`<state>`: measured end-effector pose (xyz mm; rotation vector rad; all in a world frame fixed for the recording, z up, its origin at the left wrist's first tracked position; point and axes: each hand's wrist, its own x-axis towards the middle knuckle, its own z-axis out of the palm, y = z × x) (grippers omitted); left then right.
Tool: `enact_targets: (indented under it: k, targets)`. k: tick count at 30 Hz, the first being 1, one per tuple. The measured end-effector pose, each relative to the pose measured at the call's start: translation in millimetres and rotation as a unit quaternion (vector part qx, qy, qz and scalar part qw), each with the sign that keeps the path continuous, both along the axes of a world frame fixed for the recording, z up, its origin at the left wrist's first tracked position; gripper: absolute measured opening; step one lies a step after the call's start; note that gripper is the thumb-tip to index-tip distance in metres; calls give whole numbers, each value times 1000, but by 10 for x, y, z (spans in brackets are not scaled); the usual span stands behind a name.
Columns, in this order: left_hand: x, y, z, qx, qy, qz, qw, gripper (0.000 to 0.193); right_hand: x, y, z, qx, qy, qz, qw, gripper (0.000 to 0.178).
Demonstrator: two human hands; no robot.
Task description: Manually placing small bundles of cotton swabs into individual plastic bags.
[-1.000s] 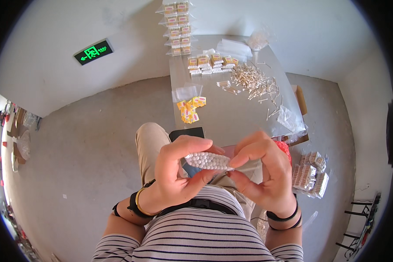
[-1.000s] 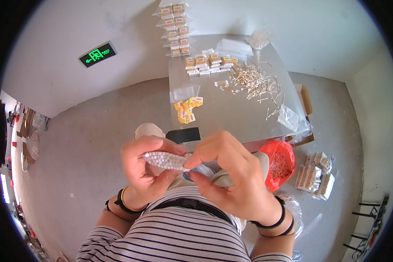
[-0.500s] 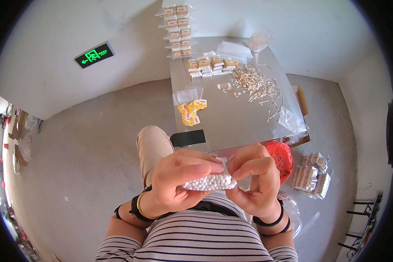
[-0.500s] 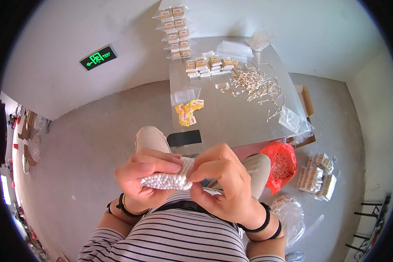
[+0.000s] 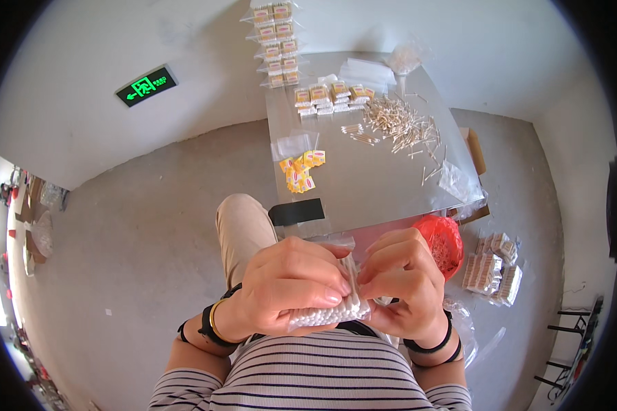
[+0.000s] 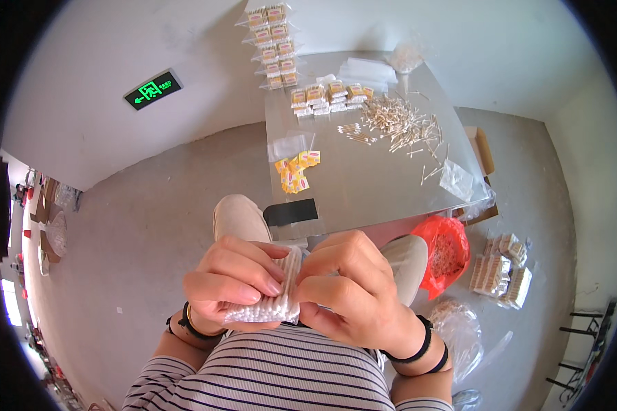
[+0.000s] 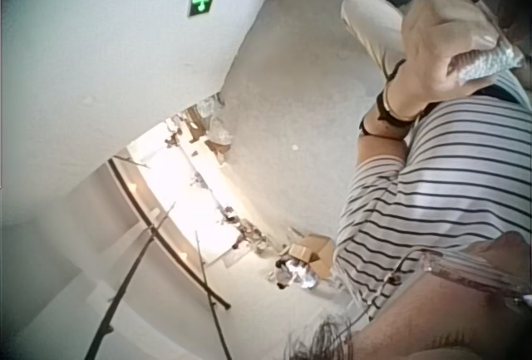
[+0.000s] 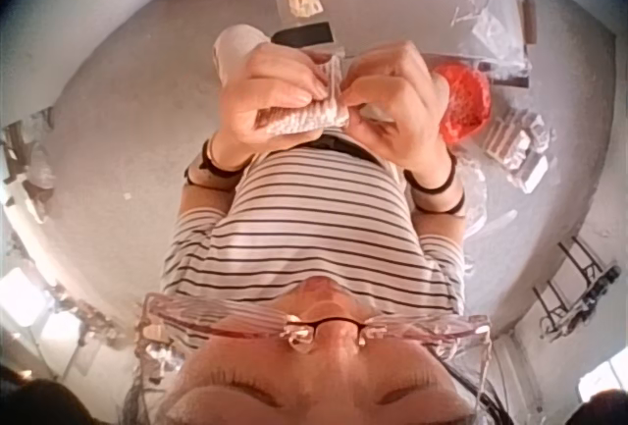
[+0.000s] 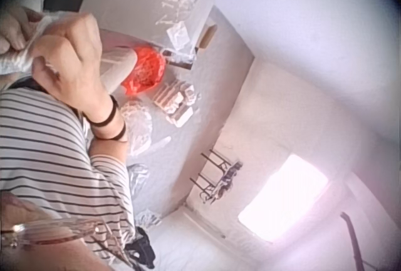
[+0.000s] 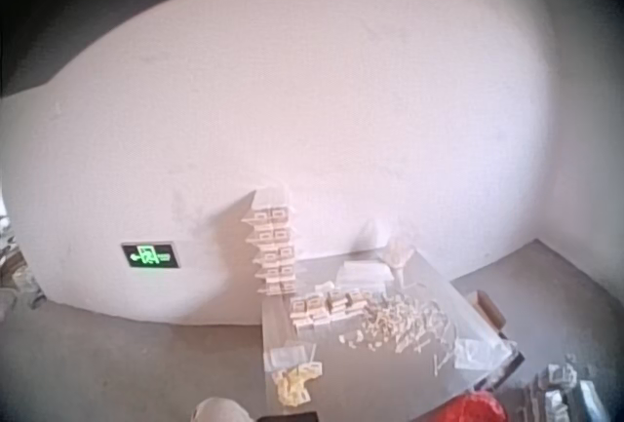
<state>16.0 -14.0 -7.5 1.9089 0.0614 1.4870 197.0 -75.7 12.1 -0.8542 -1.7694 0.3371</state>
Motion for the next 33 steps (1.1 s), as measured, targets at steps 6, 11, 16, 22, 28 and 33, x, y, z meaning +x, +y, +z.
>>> enact_targets:
  k: [6, 11, 16, 22, 28, 33]
  targets:
    - [-26, 17, 28, 36, 26, 16, 999, 36, 47, 5, -13, 15, -20, -1, 1000, 32]
    - [-79, 24, 53, 26, 58, 18, 998, 37, 66, 13, -36, -2, -16, 7, 1000, 31]
    - [-57, -8, 44, -1, 60, 21, 998, 39, 100, 22, -60, -35, 18, 31, 999, 30]
    - [-90, 40, 16, -13, 68, -20, 997, 43, 124, 16, -106, -89, 59, 45, 993, 27]
    - [-101, 58, 2, -7, 75, -22, 997, 45, 116, 17, -105, -102, 59, 37, 992, 26]
    - [-103, 71, 23, 7, 80, -18, 997, 44, 105, 10, -97, -99, 63, 37, 992, 25]
